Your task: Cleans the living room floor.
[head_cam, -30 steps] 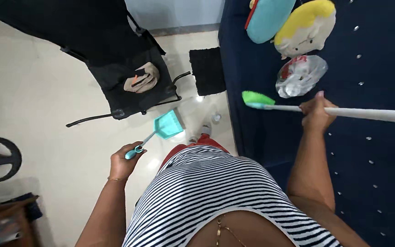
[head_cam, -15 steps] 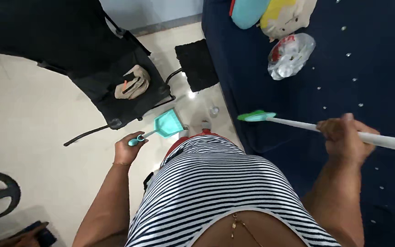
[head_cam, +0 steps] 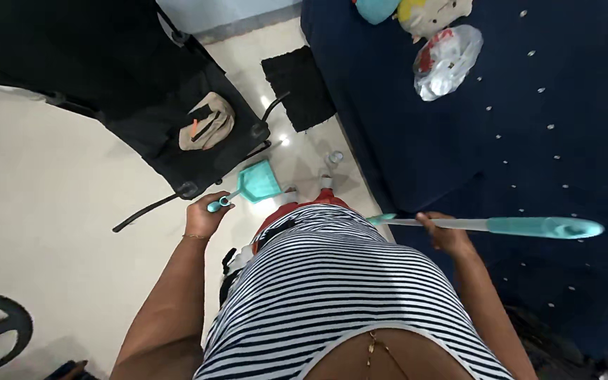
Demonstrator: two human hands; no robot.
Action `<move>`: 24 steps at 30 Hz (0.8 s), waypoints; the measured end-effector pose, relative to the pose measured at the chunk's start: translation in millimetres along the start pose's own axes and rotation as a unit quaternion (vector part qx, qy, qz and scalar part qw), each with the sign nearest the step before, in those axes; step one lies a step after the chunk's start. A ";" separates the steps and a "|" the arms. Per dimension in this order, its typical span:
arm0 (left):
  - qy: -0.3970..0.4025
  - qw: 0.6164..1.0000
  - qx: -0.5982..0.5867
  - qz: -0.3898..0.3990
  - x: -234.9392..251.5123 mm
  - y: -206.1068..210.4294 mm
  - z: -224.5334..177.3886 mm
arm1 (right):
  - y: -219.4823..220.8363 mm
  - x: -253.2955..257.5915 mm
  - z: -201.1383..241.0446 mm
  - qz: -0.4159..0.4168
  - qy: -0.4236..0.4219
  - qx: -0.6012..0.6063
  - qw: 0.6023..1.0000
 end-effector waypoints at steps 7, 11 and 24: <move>-0.002 1.000 0.017 0.025 -5.6 -7.3 18.4 | 112.5 -22.7 -33.5 0.247 -0.004 0.310 0.918; -0.009 1.000 0.020 0.022 -6.5 -12.8 23.6 | 73.3 -92.9 59.2 0.191 0.180 0.265 0.928; -0.034 0.999 0.010 0.018 -12.6 -13.6 38.8 | 61.9 -135.1 71.5 0.145 0.147 0.282 0.937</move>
Point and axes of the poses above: each hand's wrist, its own x-axis towards the middle knuckle, its own y-axis out of the palm, z = x × y, the point moved 7 cm from there along x, towards the middle knuckle, and after that the axes turned 5 degrees about y, right-handed, at the moved point
